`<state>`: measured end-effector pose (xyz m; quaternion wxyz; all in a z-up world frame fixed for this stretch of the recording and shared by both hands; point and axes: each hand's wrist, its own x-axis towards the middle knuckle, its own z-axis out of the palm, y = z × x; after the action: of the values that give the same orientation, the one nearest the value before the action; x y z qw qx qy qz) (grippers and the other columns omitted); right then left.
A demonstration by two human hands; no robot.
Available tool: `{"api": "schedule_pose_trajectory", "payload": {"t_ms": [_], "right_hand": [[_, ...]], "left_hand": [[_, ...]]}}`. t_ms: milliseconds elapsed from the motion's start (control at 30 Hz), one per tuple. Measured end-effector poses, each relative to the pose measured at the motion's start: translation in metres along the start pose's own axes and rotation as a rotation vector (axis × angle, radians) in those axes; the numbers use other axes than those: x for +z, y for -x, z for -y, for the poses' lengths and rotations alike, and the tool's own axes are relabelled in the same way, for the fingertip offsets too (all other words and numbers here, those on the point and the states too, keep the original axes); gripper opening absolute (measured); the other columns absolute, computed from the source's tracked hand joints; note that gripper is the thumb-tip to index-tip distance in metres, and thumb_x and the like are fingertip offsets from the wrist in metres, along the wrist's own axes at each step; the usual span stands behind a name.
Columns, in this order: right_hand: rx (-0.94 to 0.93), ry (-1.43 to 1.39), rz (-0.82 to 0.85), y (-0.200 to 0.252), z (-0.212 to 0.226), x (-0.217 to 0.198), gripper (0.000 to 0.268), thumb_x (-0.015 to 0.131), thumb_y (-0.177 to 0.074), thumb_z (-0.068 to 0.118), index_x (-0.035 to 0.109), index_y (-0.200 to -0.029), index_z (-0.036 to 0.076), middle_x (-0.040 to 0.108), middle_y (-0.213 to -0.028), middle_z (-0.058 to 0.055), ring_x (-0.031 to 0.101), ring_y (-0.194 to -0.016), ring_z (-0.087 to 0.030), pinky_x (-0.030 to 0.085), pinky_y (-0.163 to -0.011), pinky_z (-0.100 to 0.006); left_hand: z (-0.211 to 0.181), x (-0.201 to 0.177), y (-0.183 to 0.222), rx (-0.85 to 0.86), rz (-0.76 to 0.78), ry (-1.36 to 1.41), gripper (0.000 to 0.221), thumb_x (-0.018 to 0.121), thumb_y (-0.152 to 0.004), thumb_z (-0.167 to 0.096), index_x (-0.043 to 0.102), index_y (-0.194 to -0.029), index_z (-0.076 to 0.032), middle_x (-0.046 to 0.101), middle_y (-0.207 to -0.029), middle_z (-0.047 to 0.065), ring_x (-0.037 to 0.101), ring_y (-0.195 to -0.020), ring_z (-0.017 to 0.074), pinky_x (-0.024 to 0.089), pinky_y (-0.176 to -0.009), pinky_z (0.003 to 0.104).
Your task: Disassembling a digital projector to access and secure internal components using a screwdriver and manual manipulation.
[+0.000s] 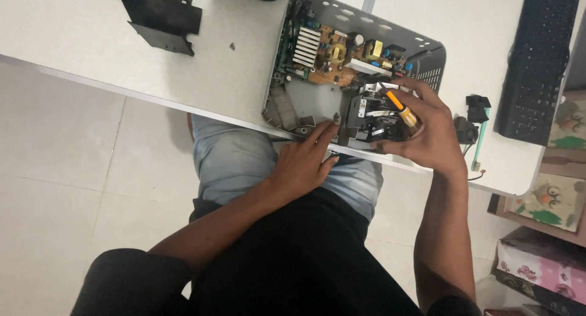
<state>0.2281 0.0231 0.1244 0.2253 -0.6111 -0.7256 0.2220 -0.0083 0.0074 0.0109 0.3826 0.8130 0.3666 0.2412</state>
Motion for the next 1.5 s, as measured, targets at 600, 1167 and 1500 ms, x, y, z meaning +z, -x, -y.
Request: {"api": "schedule_pose_trajectory", "payload": {"t_ms": [600, 1167, 1500], "right_hand": [[0.044, 0.026, -0.007, -0.003, 0.022, -0.004, 0.083, 0.099, -0.048, 0.01, 0.073, -0.127, 0.004, 0.063, -0.126, -0.025, 0.065, -0.112, -0.049, 0.052, -0.097, -0.055], [0.08, 0.055, 0.065, -0.001, 0.005, -0.004, 0.087, 0.1, -0.048, 0.018, 0.072, -0.13, 0.008, 0.064, -0.132, -0.019, 0.064, -0.118, -0.046, 0.051, -0.098, -0.055], [0.058, 0.023, 0.049, -0.002, 0.003, -0.003, 0.086, 0.1, -0.048, 0.017, 0.072, -0.128, 0.005, 0.066, -0.13, -0.02, 0.065, -0.119, -0.047, 0.051, -0.098, -0.055]], "left_hand": [[-0.003, -0.001, -0.002, -0.023, 0.018, -0.005, 0.055, 0.061, -0.1, -0.025, 0.047, -0.149, -0.007, 0.051, -0.15, 0.018, 0.072, -0.066, 0.0431, 0.057, -0.055, 0.053], [0.0, 0.003, -0.002, -0.011, 0.004, -0.023, 0.055, 0.06, -0.101, -0.025, 0.045, -0.151, -0.008, 0.049, -0.151, 0.018, 0.071, -0.064, 0.0411, 0.056, -0.053, 0.051], [-0.001, 0.002, -0.002, -0.007, -0.001, -0.03, 0.053, 0.06, -0.102, -0.025, 0.046, -0.15, -0.008, 0.049, -0.152, 0.017, 0.072, -0.064, 0.0409, 0.057, -0.055, 0.052]]}}
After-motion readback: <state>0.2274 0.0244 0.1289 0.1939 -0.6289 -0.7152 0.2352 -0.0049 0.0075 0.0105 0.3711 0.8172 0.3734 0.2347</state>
